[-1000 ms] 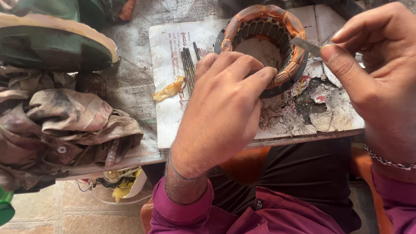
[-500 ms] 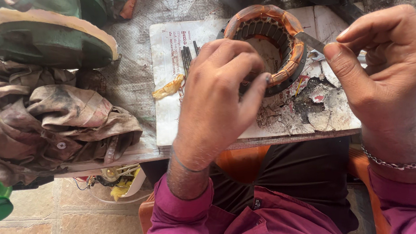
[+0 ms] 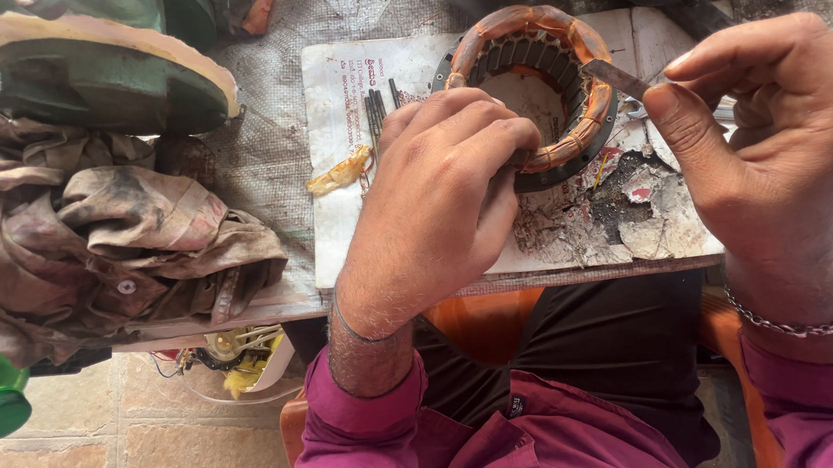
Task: The person sits at a workbench holding an electric motor stator and uses a small flat blade to trim and scrape the orange insulation lining the stator slots, working around the rim slot by slot and pressing the lining down with their fingers as they go.
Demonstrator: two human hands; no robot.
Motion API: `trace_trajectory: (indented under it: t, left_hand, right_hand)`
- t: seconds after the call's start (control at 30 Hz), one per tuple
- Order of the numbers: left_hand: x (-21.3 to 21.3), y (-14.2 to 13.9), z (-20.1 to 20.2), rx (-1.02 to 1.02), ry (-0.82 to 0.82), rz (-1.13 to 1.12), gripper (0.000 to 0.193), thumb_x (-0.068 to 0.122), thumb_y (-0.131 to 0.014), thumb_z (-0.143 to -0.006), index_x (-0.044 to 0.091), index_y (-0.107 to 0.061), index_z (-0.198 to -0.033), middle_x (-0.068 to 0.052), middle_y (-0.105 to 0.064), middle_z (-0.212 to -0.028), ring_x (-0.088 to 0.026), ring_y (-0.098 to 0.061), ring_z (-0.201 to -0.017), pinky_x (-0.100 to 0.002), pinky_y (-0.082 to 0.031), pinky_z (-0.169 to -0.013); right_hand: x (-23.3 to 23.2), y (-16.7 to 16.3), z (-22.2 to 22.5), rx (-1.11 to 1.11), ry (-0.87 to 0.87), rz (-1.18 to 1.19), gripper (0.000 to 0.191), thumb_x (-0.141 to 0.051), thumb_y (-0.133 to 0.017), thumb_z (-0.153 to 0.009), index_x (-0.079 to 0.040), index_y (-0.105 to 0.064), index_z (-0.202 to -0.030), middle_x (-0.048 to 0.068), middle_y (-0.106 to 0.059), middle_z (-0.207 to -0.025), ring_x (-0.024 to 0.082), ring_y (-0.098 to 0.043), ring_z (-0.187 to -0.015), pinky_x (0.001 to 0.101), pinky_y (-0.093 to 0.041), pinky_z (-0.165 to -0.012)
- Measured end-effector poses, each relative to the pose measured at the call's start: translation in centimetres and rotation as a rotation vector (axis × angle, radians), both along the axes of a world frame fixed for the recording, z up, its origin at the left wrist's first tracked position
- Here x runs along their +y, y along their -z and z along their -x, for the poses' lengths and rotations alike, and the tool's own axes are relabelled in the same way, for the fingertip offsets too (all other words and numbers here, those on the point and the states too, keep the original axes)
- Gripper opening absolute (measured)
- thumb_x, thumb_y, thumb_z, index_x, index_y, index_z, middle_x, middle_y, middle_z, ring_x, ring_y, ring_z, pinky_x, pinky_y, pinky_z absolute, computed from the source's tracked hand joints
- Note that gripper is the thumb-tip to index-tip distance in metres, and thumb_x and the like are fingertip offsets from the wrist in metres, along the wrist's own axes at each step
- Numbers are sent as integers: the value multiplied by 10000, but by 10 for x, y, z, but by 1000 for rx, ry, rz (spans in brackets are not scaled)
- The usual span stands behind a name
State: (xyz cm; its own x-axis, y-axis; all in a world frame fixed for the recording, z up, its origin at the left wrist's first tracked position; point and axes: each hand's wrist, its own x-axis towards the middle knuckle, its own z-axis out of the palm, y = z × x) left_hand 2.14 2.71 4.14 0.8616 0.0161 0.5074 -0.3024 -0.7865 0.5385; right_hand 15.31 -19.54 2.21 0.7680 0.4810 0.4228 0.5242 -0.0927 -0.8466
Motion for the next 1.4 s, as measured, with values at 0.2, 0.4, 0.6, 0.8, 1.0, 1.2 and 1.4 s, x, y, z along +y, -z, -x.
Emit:
trace_trajectory:
  t: [0.2,0.4,0.6,0.8,1.0,1.2,1.4]
  left_hand:
    - [1,1,-3,-28,-11,8,202,83,-756,-886,87,-687,-1076,-62,-700,-1100,-276,-633,-1195,-444,-446,-1034]
    - [0,2,-6,-29,-11,-31,194,81,-764,-890,91,-708,-1075,-26,-717,-1044,-244,-654,-1137,-434,-452,-982]
    - [6,3,-4,-52,33,-66,213,86,-763,-895,82,-717,-1103,-19,-728,-1096,-241,-647,-1175,-431,-461,-997]
    - [8,7,-4,-73,37,-103,222,34,-731,-891,79,-718,-1108,-24,-741,-1135,-228,-665,-1192,-424,-477,-979]
    - [10,7,-6,-94,34,-131,244,18,-725,-870,89,-719,-1104,-24,-748,-1113,-229,-683,-1169,-425,-486,-952]
    - [8,4,-3,-113,30,-148,243,63,-742,-892,132,-720,-1124,31,-750,-1102,-191,-684,-1132,-402,-476,-912]
    - [3,5,-8,-140,-9,-181,200,112,-763,-909,135,-719,-1103,43,-748,-1044,-176,-671,-1047,-404,-443,-845]
  right_hand:
    - [1,-2,2,4,3,2,217,24,-772,-1060,38,-589,-1176,70,-655,-1052,62,-598,-861,167,-482,-797]
    - [9,-19,8,-134,-27,125,182,27,-760,-1036,49,-670,-1193,87,-678,-964,98,-648,-845,209,-504,-748]
    - [13,-48,23,-415,-44,326,168,100,-761,-985,43,-725,-1138,163,-671,-963,206,-667,-836,272,-521,-738]
    - [14,-63,30,-366,-97,432,118,39,-751,-958,4,-710,-1063,140,-700,-990,227,-703,-900,313,-535,-789]
    - [16,-57,26,-471,-200,602,128,-98,-757,-865,-23,-736,-967,109,-733,-894,286,-704,-823,381,-483,-791]
    - [11,-51,28,-500,-213,633,157,-157,-776,-845,-68,-760,-973,76,-747,-872,240,-714,-798,397,-500,-867]
    - [10,-50,34,-588,-165,561,166,-139,-809,-864,-78,-739,-1002,67,-737,-932,258,-713,-913,399,-519,-931]
